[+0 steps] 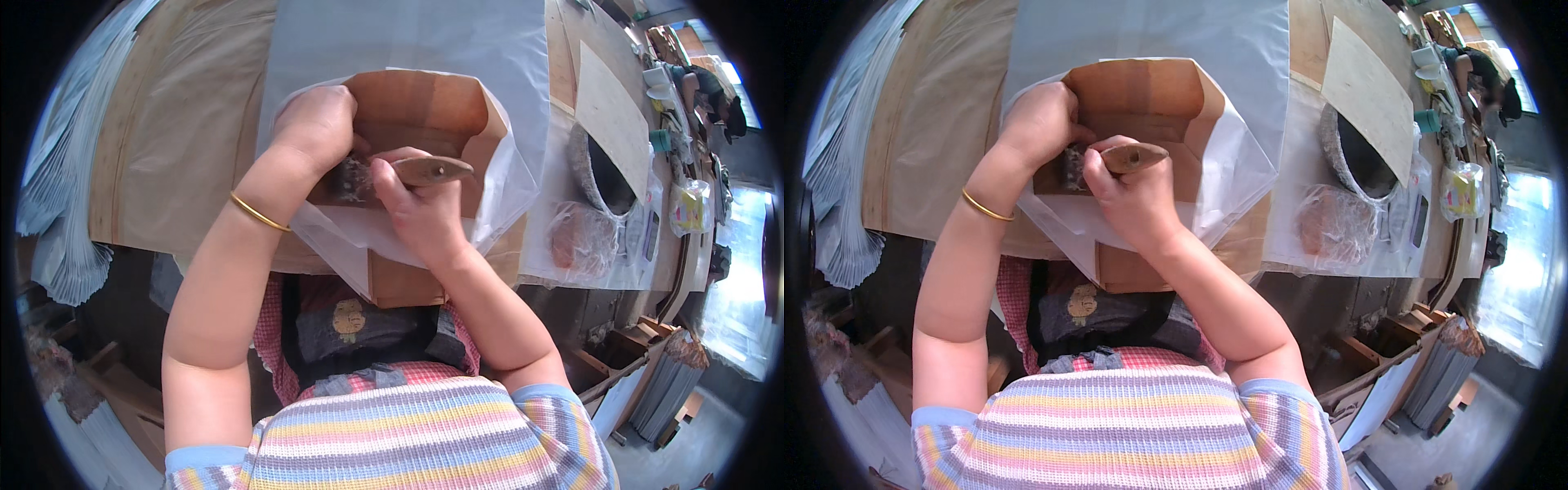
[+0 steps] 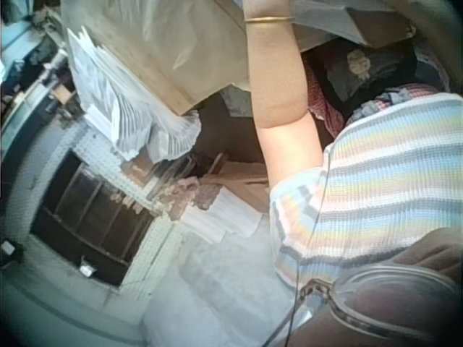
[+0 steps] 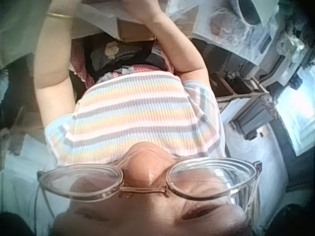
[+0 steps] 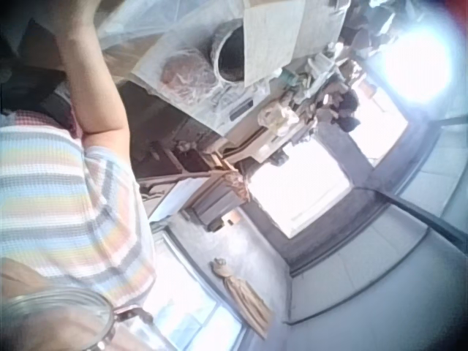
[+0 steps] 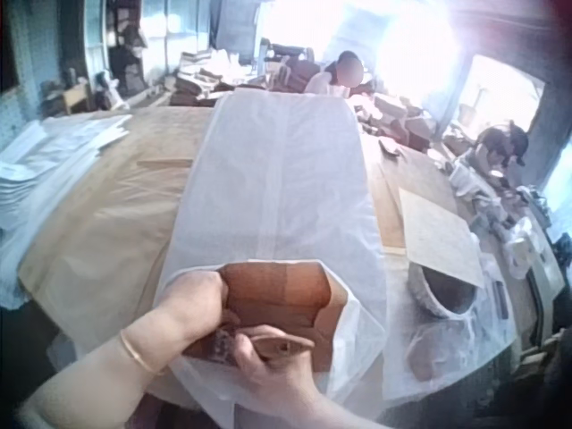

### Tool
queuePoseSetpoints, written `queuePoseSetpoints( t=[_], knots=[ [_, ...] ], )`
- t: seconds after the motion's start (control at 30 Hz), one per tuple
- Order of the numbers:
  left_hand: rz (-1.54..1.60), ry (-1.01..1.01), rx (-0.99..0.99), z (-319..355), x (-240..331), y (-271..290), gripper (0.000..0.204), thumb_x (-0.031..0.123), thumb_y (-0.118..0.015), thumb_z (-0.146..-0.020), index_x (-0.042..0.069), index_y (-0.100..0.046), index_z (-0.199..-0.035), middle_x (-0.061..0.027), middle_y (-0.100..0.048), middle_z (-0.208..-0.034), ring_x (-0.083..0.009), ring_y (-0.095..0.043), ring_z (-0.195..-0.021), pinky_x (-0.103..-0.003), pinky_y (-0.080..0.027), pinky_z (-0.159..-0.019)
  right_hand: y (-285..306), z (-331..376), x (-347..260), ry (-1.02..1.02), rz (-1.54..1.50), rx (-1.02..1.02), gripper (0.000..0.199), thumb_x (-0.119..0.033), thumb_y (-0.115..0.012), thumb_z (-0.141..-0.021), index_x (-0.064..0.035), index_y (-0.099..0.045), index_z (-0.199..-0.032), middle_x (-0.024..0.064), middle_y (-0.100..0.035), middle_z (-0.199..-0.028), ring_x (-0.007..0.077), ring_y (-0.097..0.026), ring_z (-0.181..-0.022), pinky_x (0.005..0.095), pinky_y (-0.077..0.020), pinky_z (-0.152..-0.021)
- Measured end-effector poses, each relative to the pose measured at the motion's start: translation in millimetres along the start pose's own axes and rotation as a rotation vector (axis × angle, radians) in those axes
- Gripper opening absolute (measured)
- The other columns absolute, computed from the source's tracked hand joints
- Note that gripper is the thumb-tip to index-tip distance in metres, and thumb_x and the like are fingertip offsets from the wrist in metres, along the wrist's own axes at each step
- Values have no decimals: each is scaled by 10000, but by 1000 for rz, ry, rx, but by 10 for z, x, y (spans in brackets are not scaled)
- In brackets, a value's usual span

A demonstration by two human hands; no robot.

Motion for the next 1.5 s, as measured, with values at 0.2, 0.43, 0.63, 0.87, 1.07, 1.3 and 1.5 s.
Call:
queuePoseSetpoints(
  t=[0.2,0.43,0.63,0.87,1.07,1.3,1.5],
  knots=[
    [-150,-4,8,131,133,-17,255,236,-795,-712,17,-700,-800,-178,-694,-854,-345,-666,-844,-449,-524,-759,809,247,-342,332,722,198,34,-54,-670,-786,-26,-652,-780,141,-669,-726,294,-665,-622,356,-524,-580],
    [-407,-104,12,192,308,-146,63,106,-690,-782,64,-718,-819,-126,-704,-897,-300,-687,-891,-403,-560,-775,1116,180,-369,10,76,94,188,-146,-614,-933,-23,-688,-1055,73,-702,-891,188,-667,-800,318,-527,-721],
    [-583,-356,49,300,527,-153,40,60,-670,-777,57,-706,-796,-89,-700,-918,-240,-671,-978,-369,-548,-811,1007,-395,519,176,-1134,148,388,-265,-475,-1018,24,-547,-1266,142,-625,-1211,224,-593,-1106,384,-399,-1069],
    [178,-462,674,646,-530,-250,430,290,-510,-983,32,-512,-1326,-192,-505,-1392,-341,-471,-1302,-475,-342,-1082,824,-375,493,72,-1196,-80,419,-287,-418,-1030,25,-534,-1284,142,-655,-1194,254,-599,-1150,432,-373,-1112],
    [-228,-322,497,536,-339,-623,645,314,-479,-963,54,-276,-1517,-159,-293,-1563,-318,-261,-1450,-500,-174,-1178,810,-402,581,89,-1116,-192,340,-196,-454,-1023,33,-552,-1255,161,-640,-1206,252,-621,-1108,424,-438,-1046],
    [-207,-568,274,676,-468,-539,642,265,-508,-930,38,-310,-1497,-166,-285,-1564,-322,-270,-1446,-474,-200,-1182,839,-302,493,-14,-838,-227,277,-149,-515,-1000,13,-584,-1214,147,-649,-1150,228,-637,-1055,393,-551,-881],
    [-270,-598,382,543,-450,-599,670,293,-536,-915,-27,-326,-1465,-208,-304,-1542,-341,-280,-1436,-454,-194,-1193,1228,562,-46,78,-15,-354,131,-84,-676,-872,8,-701,-962,88,-691,-848,165,-640,-731,297,-523,-687]
  ],
)
Point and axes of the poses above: each hand's wrist, its own z-axis away from the middle knuckle, its own y-axis out of the back of the hand, x = y × z, the point moved 3 cm from there along -z, towards the middle knuckle
